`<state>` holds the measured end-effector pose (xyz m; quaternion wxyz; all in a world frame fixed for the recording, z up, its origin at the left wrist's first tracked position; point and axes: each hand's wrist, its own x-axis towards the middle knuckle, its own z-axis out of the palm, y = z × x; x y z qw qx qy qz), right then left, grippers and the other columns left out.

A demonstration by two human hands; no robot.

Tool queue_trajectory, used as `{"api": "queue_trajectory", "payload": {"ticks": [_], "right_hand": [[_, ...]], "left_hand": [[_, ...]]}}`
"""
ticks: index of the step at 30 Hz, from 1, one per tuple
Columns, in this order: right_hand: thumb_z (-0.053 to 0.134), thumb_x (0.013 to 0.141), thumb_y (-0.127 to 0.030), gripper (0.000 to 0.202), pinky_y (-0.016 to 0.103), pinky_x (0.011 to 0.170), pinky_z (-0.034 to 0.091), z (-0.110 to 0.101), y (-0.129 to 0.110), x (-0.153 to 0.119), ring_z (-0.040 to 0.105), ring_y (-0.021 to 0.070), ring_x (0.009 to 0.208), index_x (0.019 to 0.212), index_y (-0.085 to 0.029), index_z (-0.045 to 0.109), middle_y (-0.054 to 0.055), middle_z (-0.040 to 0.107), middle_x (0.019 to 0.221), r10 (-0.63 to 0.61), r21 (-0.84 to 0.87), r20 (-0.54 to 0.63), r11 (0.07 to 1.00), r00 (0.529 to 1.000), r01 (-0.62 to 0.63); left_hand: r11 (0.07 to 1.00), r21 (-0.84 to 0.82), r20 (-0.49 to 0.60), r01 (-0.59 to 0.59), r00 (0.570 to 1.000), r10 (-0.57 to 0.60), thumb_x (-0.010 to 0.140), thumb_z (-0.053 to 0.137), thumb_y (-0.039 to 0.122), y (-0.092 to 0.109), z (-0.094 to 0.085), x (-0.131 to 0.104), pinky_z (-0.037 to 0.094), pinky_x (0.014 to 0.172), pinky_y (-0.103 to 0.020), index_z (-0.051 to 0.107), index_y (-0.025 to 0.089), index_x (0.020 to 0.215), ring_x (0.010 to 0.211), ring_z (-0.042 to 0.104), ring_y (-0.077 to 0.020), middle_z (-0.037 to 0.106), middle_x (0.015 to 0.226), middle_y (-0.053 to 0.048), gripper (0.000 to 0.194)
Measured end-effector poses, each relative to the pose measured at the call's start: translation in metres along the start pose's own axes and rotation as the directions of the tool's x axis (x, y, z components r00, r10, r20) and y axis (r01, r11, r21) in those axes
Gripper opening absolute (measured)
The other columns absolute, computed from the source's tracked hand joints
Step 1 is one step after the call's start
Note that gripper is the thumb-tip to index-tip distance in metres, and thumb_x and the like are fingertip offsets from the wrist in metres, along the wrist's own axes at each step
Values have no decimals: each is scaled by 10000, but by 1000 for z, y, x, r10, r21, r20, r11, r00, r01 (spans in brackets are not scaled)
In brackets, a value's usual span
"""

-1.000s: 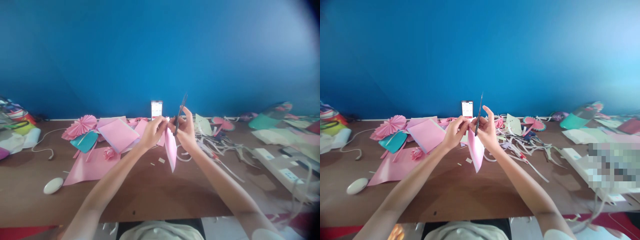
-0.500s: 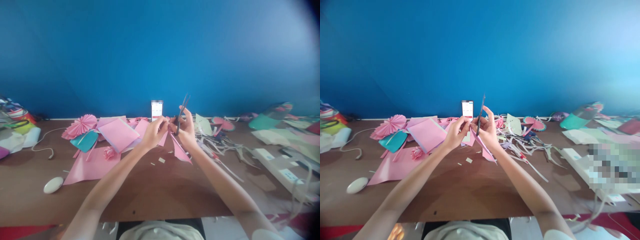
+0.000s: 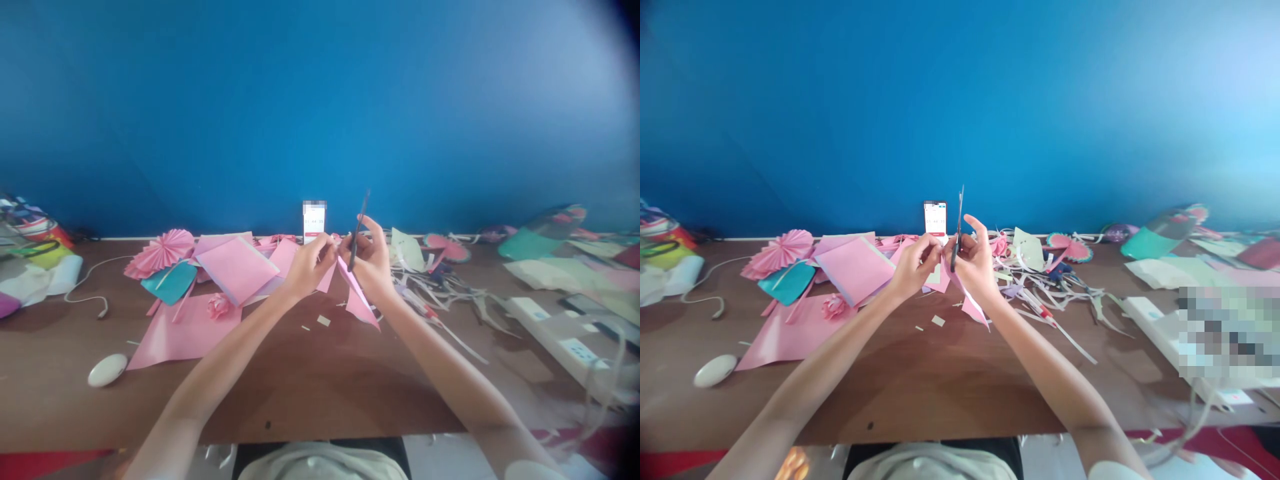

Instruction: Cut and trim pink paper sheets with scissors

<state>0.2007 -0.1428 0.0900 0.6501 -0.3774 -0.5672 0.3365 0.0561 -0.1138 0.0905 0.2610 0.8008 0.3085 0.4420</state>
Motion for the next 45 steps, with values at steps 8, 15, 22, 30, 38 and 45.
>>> {"api": "queue_trajectory", "payload": {"ticks": [8,15,22,30,38,45], "right_hand": [[665,677,-181,628,311,633,488,-4,3,5,570,129,655,1257,-242,431,-31,597,738,119,112,-60,987,991,-112],[675,668,-199,644,277,601,476,-7,10,8,562,109,633,1268,-244,446,-22,606,791,172,147,-106,977,979,-156],[711,678,-225,706,266,605,464,-1,4,2,563,108,641,1302,-265,383,-52,592,744,149,226,-21,964,989,-140],[716,663,-195,729,267,569,456,0,-2,-1,549,103,613,1297,-276,366,-58,587,758,158,241,5,958,987,-155],[703,698,-228,743,279,571,432,1,1,-2,506,103,616,1335,-277,323,-46,568,749,124,147,-8,982,992,-122],[713,704,-262,752,281,569,428,2,-2,-1,502,111,629,1341,-275,312,-41,552,752,130,107,-9,986,991,-129]], "left_hand": [[994,-99,-21,55,998,-57,964,406,367,5,-1,0,353,511,-211,447,194,814,540,481,-76,514,672,27,232],[955,-279,-61,102,990,-123,985,363,392,-1,-2,4,373,495,-200,431,198,822,499,472,-63,499,619,42,262],[907,-401,87,131,991,-104,980,342,471,-2,8,-1,391,508,-209,438,188,800,500,478,-74,512,582,34,349],[909,-382,112,168,984,-135,922,474,491,-11,12,1,400,462,-196,455,188,824,498,526,-81,545,617,28,319],[891,-415,108,183,983,-151,955,399,366,-9,11,1,415,470,-188,468,183,818,516,549,-79,560,637,19,239],[902,-391,103,185,982,-157,945,386,295,-9,10,2,409,461,-178,476,176,820,486,530,-67,560,609,26,195]]}}
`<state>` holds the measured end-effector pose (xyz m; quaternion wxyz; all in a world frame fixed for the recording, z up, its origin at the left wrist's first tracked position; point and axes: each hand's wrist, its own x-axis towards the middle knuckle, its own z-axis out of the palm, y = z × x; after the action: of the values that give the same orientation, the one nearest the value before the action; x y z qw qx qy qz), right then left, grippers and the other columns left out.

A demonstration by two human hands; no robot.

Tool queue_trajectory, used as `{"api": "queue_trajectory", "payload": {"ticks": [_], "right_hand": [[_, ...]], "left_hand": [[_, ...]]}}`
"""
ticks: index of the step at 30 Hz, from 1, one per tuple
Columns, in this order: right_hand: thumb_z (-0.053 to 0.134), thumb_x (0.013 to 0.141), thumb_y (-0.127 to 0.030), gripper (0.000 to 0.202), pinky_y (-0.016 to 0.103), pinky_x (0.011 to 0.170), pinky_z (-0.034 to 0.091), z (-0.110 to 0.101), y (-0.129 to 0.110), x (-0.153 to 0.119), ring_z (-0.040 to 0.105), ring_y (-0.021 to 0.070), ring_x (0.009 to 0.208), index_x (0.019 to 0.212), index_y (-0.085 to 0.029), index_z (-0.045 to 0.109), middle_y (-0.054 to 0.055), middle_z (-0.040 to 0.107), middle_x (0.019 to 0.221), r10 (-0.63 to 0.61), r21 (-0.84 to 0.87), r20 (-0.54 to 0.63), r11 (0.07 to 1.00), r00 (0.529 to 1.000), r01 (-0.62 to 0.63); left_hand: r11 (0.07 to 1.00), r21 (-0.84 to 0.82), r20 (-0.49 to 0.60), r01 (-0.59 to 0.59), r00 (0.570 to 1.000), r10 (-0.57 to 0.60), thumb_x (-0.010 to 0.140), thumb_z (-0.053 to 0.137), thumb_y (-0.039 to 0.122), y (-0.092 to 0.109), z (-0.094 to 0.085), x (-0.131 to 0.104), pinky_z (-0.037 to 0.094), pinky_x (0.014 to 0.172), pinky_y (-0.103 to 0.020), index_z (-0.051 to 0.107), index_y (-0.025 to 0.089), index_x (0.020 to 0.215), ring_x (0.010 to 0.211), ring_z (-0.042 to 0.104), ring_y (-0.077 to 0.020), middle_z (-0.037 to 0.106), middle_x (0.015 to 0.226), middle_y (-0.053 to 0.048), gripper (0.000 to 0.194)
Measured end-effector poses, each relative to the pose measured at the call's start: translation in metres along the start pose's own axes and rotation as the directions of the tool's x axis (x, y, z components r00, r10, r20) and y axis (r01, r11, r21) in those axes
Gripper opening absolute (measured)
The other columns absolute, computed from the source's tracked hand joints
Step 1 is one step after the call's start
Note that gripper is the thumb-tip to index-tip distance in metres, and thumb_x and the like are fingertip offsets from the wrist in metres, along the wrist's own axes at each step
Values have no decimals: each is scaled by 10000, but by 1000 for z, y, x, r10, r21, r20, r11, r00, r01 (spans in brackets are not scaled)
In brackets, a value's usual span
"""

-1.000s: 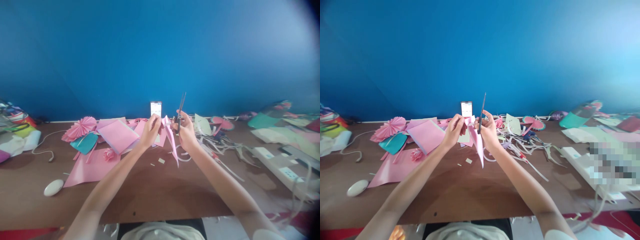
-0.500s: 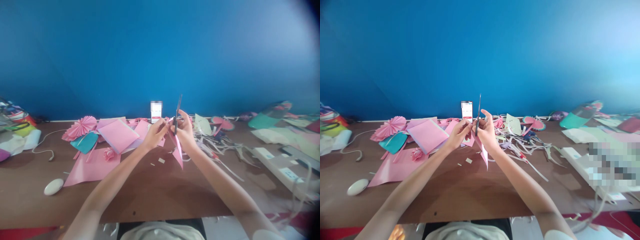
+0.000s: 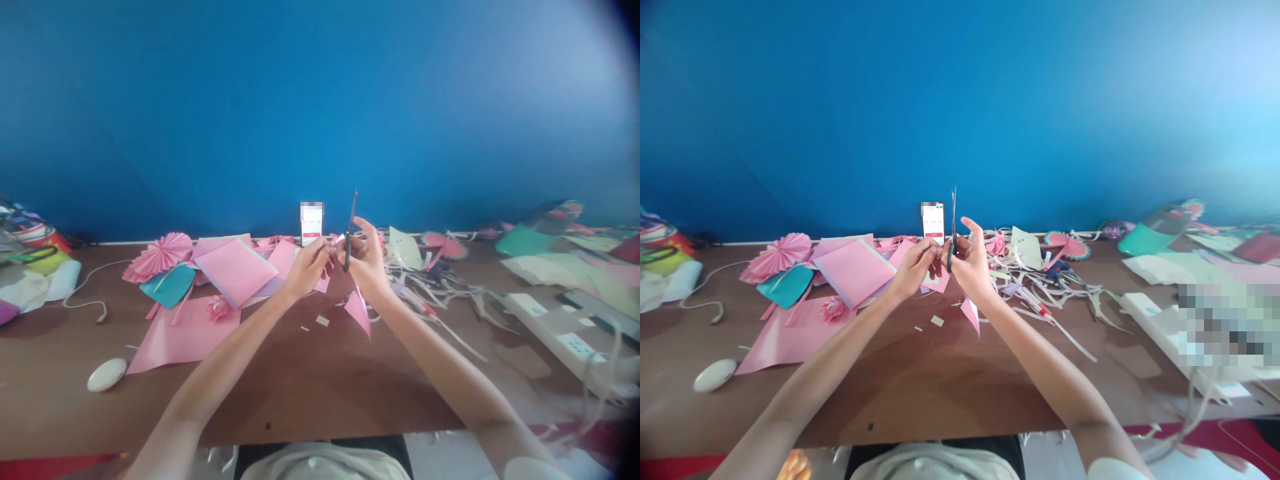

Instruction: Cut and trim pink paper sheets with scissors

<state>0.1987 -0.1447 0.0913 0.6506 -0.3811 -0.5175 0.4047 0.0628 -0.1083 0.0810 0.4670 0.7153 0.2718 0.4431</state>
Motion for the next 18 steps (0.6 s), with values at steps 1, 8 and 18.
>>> {"api": "queue_trajectory", "payload": {"ticks": [1,8,18], "right_hand": [[715,704,-265,754,281,569,428,0,0,0,505,111,630,1341,-273,312,-40,555,753,2,3,-4,1000,1000,-2],[724,676,-224,756,284,595,456,-1,0,1,536,112,631,1328,-274,343,-47,582,740,-16,34,-39,999,999,17],[692,587,-170,613,192,477,382,-30,23,30,539,83,591,1158,-256,486,-57,598,749,89,153,-342,988,935,-38]], "left_hand": [[1000,9,-3,0,1000,0,944,389,296,-1,0,0,406,459,-176,479,175,820,484,529,-66,562,606,26,196],[1000,30,-61,3,998,-1,930,420,289,-5,-3,3,377,440,-168,485,178,793,476,522,-60,560,621,27,188],[993,-84,-537,-77,844,20,900,450,279,-9,-50,21,310,390,-186,467,197,725,430,450,-61,479,586,44,195]]}}
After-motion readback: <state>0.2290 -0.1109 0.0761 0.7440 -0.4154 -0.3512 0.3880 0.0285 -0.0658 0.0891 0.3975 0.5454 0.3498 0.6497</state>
